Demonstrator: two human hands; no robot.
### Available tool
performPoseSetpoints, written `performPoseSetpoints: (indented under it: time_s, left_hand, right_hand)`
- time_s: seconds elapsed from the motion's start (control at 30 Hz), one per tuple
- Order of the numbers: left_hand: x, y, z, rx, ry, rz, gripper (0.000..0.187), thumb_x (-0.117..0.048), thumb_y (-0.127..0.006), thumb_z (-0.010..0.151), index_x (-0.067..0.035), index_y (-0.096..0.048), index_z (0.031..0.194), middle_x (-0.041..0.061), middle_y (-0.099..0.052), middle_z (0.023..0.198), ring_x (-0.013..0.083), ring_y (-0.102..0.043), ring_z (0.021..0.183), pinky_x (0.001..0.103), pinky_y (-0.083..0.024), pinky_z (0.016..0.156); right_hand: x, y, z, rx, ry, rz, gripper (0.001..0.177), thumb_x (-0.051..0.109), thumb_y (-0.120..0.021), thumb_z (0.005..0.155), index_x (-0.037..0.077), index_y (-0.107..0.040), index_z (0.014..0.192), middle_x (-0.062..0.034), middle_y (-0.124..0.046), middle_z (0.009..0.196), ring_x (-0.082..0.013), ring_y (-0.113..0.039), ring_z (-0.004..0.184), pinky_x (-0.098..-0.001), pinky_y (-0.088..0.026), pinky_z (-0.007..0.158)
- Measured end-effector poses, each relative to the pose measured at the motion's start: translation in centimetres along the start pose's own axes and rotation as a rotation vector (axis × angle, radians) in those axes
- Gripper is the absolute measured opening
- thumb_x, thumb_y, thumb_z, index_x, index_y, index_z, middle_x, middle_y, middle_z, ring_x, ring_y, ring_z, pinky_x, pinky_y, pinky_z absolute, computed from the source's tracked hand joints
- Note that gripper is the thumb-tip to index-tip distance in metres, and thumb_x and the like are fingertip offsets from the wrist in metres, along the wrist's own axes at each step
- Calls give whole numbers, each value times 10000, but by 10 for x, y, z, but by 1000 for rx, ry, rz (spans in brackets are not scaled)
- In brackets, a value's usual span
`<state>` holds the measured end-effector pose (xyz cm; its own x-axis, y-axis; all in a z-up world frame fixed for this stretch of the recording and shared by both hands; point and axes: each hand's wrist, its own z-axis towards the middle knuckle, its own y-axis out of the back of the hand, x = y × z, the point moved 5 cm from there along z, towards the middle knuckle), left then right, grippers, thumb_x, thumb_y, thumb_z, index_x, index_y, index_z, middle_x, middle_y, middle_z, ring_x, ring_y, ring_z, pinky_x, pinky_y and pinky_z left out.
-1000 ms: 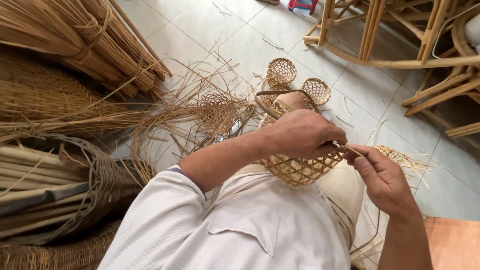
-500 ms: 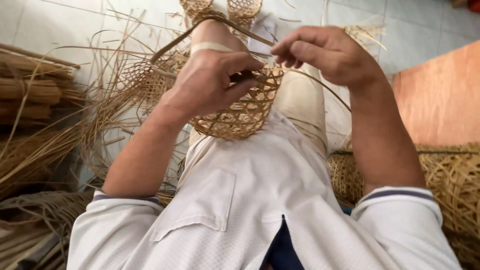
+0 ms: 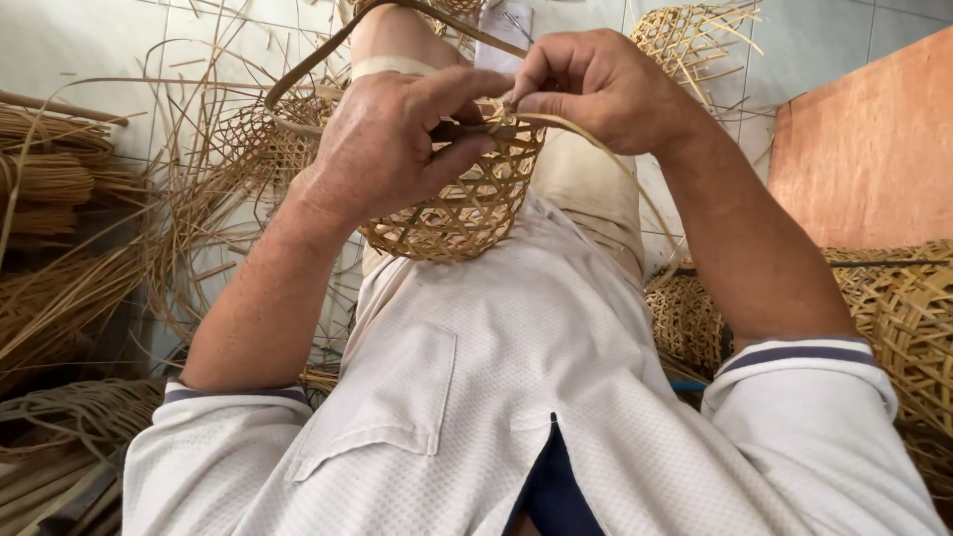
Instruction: The person is weaving the sides and finishing the rim of a small basket using thin strips of bamboo or rattan.
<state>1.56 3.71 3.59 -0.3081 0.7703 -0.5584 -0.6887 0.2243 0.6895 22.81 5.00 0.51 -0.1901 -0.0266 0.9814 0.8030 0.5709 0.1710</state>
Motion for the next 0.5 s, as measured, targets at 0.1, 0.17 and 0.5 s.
performPoseSetpoints:
  time_s: [0.1, 0.17, 0.5]
  left_hand:
    - [-4, 1, 1, -17, -20, -46, 306, -20, -852, 910, -38, -621, 1109, 47, -771, 872, 191, -749, 750, 331, -547, 613]
    - [-5, 2, 1, -30, -44, -40, 247, -15, -858, 901, -41, -663, 1051, 40, -759, 851, 190, -714, 708, 335, -522, 599]
    - [-6, 0, -4, -60, -120, -18, 165, -22, -890, 906, -47, -736, 961, 34, -746, 819, 160, -667, 653, 322, -497, 575]
  right_hand:
    - [-4, 10, 6, 94, -46, -36, 76, -33, -639, 1049, 9, -646, 1112, -40, -676, 968, -68, -604, 804, -171, -501, 715]
    - [6, 10, 8, 107, -54, -37, 59, -40, -622, 1050, -3, -629, 1096, -54, -656, 950, -93, -599, 798, -194, -509, 717]
    - [1, 6, 19, 162, -204, -35, 46, 42, -624, 1040, 10, -609, 1070, -78, -662, 919, -135, -650, 724, -223, -572, 663]
